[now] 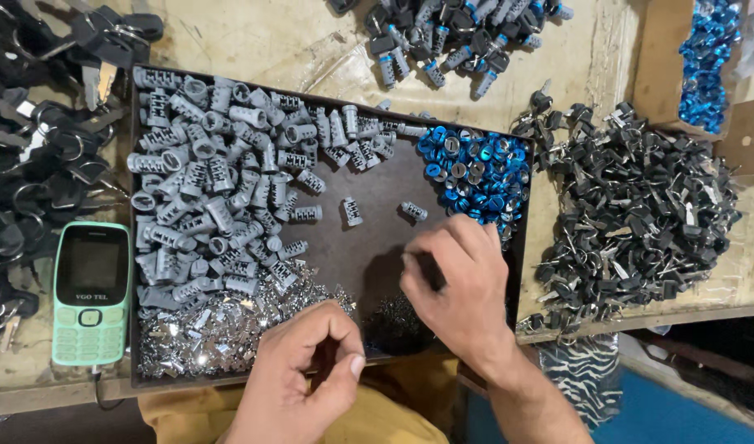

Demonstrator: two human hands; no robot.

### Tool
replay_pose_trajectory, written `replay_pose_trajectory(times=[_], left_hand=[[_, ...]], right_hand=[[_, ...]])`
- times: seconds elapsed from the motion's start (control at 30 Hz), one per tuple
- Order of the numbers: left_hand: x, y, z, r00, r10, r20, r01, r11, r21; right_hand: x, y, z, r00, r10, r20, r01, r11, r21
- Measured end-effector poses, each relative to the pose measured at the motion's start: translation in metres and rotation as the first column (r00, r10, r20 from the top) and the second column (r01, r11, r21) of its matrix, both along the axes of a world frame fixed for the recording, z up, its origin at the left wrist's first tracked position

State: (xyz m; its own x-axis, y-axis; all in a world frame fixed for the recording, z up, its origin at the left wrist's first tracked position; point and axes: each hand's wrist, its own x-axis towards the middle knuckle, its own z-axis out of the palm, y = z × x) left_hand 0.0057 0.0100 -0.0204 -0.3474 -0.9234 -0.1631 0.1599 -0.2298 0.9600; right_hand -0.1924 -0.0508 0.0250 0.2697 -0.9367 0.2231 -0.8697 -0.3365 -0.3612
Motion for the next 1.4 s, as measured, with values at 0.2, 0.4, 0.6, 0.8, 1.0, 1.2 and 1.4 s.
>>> replay_pose_trajectory(times=[0.2, 0.4, 0.6, 0.8, 1.0, 1.2, 1.4], left_hand=[[-0.006, 0.001, 0.003, 0.996, 0.045, -0.083, -0.032, 0.987, 0.159], [-0.004, 0.004, -0.001, 0.998, 0.019, -0.064, -0.005, 0.975, 0.224], [-0.006, 0.001, 0.003, 0.982, 0.029, -0.185, 0.010, 0.978, 0.206], [-0.007, 0.000, 0.005, 0.950, 0.073, -0.303, 0.102, 0.846, 0.524], [-0.012, 0.002, 0.013, 0.946, 0.068, -0.317, 0.042, 0.944, 0.326], [-0.004, -0.003, 0.016, 0.895, 0.096, -0.437, 0.203, 0.783, 0.588], [-0.015, 0.003, 0.011, 0.966, 0.075, -0.249, 0.001, 0.956, 0.292]], right_hand=[[-0.002, 0.020, -0.004, 1.000, -0.029, 0.002, 0.029, 0.999, 0.017], [-0.008, 0.009, -0.019, 0.997, -0.013, -0.078, 0.010, 0.999, -0.035], [0.009, 0.005, 0.000, 0.994, -0.013, 0.110, 0.004, 0.997, 0.077], [0.015, 0.071, -0.002, 0.749, -0.083, 0.658, -0.112, 0.962, 0.249], [0.005, 0.075, -0.014, 0.721, -0.002, 0.693, -0.133, 0.981, 0.141], [0.000, 0.067, -0.006, 0.803, 0.150, 0.577, -0.188, 0.982, 0.006], [-0.007, 0.076, -0.018, 0.564, -0.204, 0.800, -0.152, 0.927, 0.343]])
